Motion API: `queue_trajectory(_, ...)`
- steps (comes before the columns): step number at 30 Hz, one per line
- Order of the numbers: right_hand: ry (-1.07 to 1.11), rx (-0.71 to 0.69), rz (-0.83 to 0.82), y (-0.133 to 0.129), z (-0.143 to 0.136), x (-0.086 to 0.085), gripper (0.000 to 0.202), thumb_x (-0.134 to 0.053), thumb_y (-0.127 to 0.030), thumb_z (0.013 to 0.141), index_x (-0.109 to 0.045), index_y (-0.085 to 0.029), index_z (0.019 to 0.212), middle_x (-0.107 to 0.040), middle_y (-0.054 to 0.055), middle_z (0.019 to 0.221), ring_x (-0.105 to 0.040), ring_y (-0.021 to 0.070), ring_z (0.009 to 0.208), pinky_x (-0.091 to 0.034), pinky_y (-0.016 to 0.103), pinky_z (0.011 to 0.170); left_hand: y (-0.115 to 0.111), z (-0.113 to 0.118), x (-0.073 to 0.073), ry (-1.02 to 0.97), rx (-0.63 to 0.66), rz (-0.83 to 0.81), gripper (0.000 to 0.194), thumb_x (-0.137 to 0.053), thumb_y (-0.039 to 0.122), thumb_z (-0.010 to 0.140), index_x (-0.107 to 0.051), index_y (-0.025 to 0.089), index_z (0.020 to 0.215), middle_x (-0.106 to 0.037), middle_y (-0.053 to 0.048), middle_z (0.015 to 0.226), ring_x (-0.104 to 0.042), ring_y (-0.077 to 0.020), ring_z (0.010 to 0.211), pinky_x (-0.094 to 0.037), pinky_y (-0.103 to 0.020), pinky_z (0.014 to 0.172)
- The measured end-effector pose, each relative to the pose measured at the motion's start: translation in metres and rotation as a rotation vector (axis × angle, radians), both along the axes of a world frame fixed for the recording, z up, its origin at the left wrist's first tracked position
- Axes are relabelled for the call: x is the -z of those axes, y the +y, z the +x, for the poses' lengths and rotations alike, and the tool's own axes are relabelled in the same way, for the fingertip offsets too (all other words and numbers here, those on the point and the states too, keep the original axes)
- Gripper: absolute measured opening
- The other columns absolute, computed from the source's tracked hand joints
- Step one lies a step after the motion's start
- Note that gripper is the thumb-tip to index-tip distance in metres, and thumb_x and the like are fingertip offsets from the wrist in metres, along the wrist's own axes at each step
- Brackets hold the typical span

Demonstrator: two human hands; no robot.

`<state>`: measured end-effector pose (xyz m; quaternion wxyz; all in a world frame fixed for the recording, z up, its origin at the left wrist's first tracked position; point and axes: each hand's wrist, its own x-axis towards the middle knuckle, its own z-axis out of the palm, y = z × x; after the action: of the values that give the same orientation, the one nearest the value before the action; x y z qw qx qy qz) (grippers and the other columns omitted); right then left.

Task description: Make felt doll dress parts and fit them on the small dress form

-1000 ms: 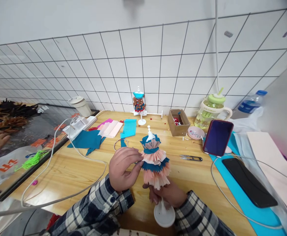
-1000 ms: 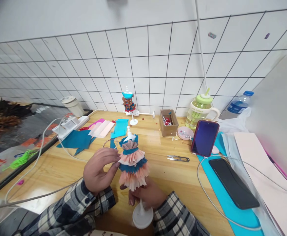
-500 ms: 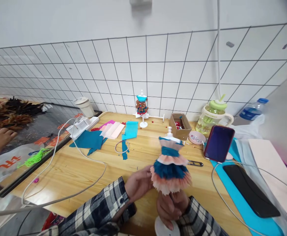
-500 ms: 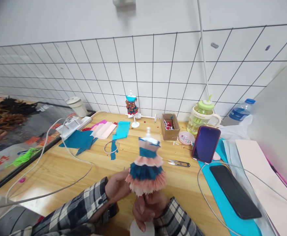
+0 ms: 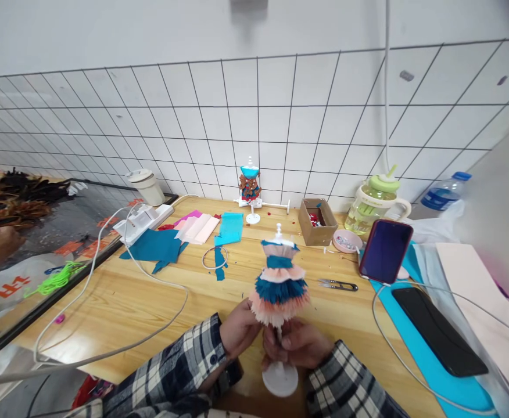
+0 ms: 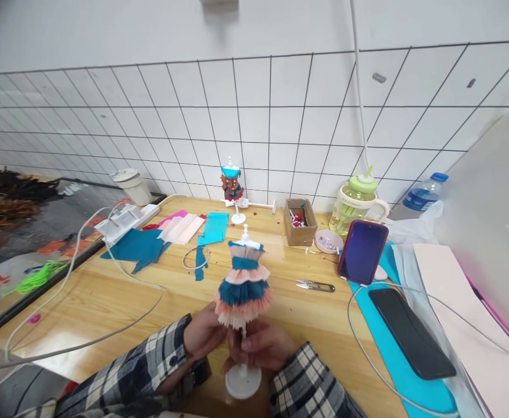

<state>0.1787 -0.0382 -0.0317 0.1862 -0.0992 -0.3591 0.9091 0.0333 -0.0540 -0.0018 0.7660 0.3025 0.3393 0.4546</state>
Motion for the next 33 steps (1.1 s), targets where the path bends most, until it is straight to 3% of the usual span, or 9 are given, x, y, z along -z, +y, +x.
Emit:
queue_trajectory(2,0.008,0.132,0.03,0.003,-0.001,0.004,0.038,-0.077,-0.042,0.062,-0.061,-0.016,0.086,-0.056,-0.002,0.063,-0.049,0.0099,0.057,-0.048,0.035,0.077,0.003,-0.004,0.002,-0.003,-0.007,-0.001,0.027,-0.066,0.03,0.068,-0.07,0.008,0.083,-0.062,-0.006,0.053,-0.057,-0.0178,0.045,-0.039,-0.026,0.043)
queue_trajectory(4,-0.061,0.278,0.195,0.005,-0.002,0.008,0.035,-0.071,-0.043,0.071,-0.06,-0.016,0.09,-0.061,0.002,0.071,-0.055,0.0121,0.064,-0.046,0.031,0.073,0.005,-0.009,0.003,0.005,-0.047,0.023,0.027,-0.065,0.032,0.071,-0.07,0.008,0.084,-0.061,-0.006,0.055,-0.053,-0.0147,0.043,-0.037,-0.025,0.043)
queue_trajectory(9,-0.313,0.418,0.576,0.005,-0.006,0.014,0.03,-0.046,-0.044,0.091,-0.056,-0.018,0.1,-0.063,0.001,0.069,-0.057,0.0139,0.062,-0.044,0.027,0.061,0.009,-0.016,0.008,0.14,-0.207,0.041,0.031,-0.075,0.027,0.069,-0.068,0.013,0.095,-0.068,-0.008,0.089,-0.06,-0.0173,0.081,-0.044,-0.027,0.074)
queue_trajectory(14,-0.555,0.571,0.883,0.005,-0.007,0.014,0.024,-0.042,-0.037,0.092,-0.057,-0.018,0.093,-0.063,0.002,0.075,-0.057,0.0151,0.068,-0.042,0.027,0.064,0.008,-0.016,0.02,0.073,-0.061,-0.073,0.027,-0.069,0.034,0.077,-0.067,0.012,0.094,-0.067,-0.009,0.086,-0.06,-0.016,0.076,-0.042,-0.026,0.068)
queue_trajectory(17,-0.779,0.647,1.019,0.006,-0.008,0.016,0.018,-0.046,-0.032,0.088,-0.056,-0.017,0.085,-0.064,0.004,0.075,-0.057,0.0163,0.069,-0.037,0.026,0.062,0.006,-0.011,0.024,0.013,-0.06,-0.055,0.023,-0.069,0.029,0.078,-0.067,0.01,0.091,-0.067,-0.009,0.086,-0.059,-0.015,0.077,-0.042,-0.026,0.07)
queue_trajectory(24,-0.944,0.673,1.047,0.004,-0.013,0.015,0.01,-0.049,-0.026,0.083,-0.052,-0.02,0.076,-0.058,-0.001,0.061,-0.053,0.0139,0.057,-0.028,0.023,0.053,0.006,0.003,0.026,0.061,-0.242,-0.003,0.028,-0.079,0.023,0.065,-0.068,0.01,0.087,-0.067,-0.006,0.076,-0.058,-0.0145,0.067,-0.041,-0.026,0.066)
queue_trajectory(30,-0.919,0.66,1.012,0.001,-0.011,0.01,0.019,-0.057,-0.033,0.081,-0.06,-0.019,0.094,-0.062,-0.001,0.063,-0.055,0.0146,0.057,-0.033,0.024,0.055,0.011,0.006,0.028,0.142,-0.401,0.062,0.03,-0.079,0.026,0.064,-0.068,0.013,0.089,-0.069,-0.005,0.083,-0.058,-0.0147,0.073,-0.043,-0.025,0.068)
queue_trajectory(33,-0.709,0.625,0.931,0.002,-0.008,0.007,0.031,-0.048,-0.034,0.088,-0.057,-0.019,0.113,-0.068,0.003,0.079,-0.061,0.0158,0.068,-0.041,0.024,0.061,0.014,0.003,0.025,0.22,-0.424,0.065,0.03,-0.077,0.031,0.066,-0.069,0.014,0.088,-0.069,-0.005,0.082,-0.059,-0.0153,0.075,-0.044,-0.025,0.069)
